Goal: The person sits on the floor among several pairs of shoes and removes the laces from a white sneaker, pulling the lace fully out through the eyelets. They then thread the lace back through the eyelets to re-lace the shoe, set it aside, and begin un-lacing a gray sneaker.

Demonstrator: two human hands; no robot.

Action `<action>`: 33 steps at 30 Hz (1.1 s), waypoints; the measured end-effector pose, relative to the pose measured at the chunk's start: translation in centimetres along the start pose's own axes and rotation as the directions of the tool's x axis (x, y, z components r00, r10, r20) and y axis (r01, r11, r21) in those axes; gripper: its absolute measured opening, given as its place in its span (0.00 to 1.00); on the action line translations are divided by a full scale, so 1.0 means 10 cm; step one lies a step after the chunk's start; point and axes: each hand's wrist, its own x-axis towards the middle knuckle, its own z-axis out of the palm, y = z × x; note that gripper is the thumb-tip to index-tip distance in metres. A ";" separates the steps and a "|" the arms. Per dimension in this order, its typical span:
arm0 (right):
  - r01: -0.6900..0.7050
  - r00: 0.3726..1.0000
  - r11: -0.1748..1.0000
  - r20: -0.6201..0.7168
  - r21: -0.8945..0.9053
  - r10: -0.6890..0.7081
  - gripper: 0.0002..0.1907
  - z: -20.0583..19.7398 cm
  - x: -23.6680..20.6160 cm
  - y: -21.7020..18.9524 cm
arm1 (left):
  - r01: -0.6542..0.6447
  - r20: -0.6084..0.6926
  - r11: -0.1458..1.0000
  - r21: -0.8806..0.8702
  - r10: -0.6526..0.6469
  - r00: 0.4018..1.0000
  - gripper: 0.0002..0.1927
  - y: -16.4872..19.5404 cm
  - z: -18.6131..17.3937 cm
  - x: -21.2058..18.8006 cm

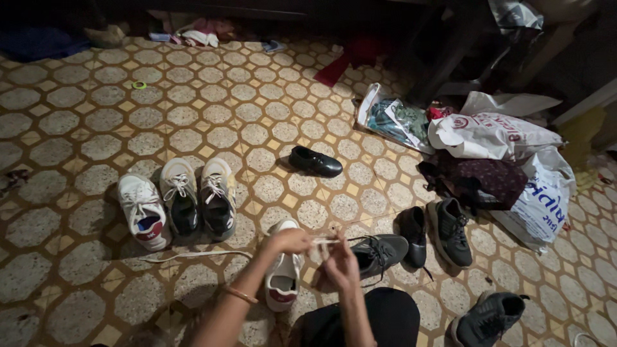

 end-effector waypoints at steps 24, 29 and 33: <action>0.436 0.895 0.607 0.388 -0.664 -0.218 0.07 0.06 -0.17 0.91 | -0.177 -0.421 0.703 -0.689 -0.190 0.887 0.11 -0.26 0.29 0.08; 0.294 0.956 0.539 0.256 -0.789 -0.146 0.08 0.05 -0.27 1.07 | -0.186 -0.366 0.525 -0.830 -0.263 0.892 0.11 -0.24 -0.04 -0.12; 0.074 0.957 0.557 0.215 -0.827 0.192 0.10 0.14 -0.54 1.16 | -0.305 -0.532 0.480 -0.823 -0.462 0.709 0.08 -0.18 -0.46 -0.22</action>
